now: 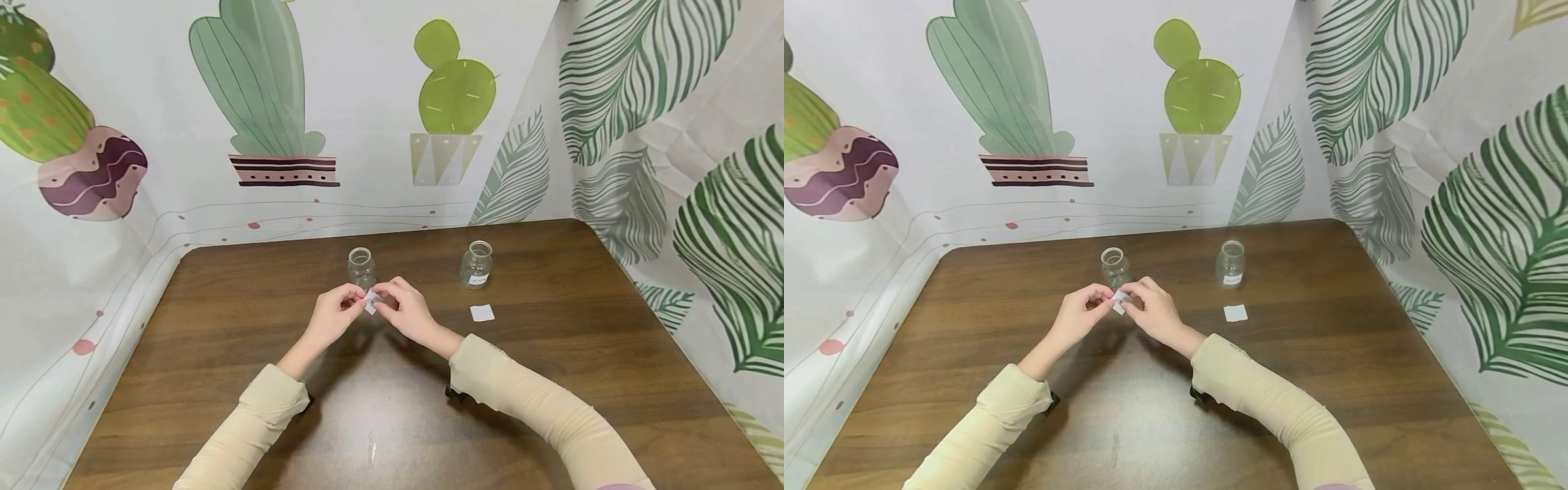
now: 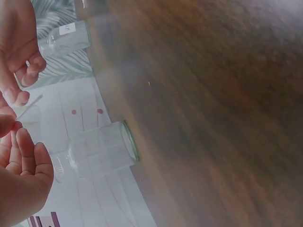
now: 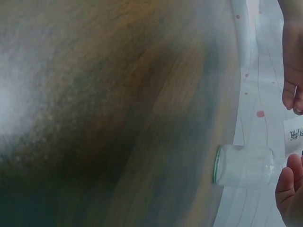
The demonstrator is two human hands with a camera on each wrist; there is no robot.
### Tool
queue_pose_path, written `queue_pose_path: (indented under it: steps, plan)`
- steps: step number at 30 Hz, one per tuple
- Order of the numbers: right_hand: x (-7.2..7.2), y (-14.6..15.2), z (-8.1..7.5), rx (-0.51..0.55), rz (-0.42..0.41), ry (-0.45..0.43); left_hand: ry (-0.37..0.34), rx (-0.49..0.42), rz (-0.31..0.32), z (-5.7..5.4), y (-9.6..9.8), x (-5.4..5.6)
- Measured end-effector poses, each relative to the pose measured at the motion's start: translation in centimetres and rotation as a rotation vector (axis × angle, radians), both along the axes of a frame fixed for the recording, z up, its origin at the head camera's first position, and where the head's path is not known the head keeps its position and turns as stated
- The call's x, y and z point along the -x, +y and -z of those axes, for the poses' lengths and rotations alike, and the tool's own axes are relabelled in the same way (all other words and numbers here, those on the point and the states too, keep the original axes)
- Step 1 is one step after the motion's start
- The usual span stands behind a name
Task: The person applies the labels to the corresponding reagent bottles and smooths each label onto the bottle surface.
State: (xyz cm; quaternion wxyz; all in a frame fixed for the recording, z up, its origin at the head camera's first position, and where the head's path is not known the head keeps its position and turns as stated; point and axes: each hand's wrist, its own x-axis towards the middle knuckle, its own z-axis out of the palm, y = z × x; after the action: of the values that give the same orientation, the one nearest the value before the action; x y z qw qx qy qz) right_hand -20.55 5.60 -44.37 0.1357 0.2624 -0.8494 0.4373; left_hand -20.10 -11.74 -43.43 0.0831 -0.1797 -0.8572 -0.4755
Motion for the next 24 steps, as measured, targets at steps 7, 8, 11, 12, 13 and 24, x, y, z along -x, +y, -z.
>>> queue_pose_path:
  steps: [7,8,11,12,13,24]
  plan:
    - [-0.15,-0.02,-0.23,0.007,0.007,-0.009,0.005,0.017,0.0,-0.57,0.31,-0.49]
    - [-0.15,-0.02,-0.24,0.009,0.007,-0.012,0.008,0.018,0.002,-0.61,0.34,-0.54]
    - [-0.15,-0.06,-0.25,0.016,0.006,-0.014,0.02,0.025,0.01,-0.61,0.4,-0.61]
    - [-0.14,-0.08,-0.24,0.017,0.004,-0.016,0.021,0.024,0.015,-0.59,0.43,-0.61]
    - [-0.12,-0.09,-0.21,0.017,0.004,-0.016,0.02,0.025,0.021,-0.58,0.46,-0.62]
    - [0.07,-0.14,-0.07,0.017,0.046,0.017,0.011,0.048,0.049,-0.01,0.64,-0.49]
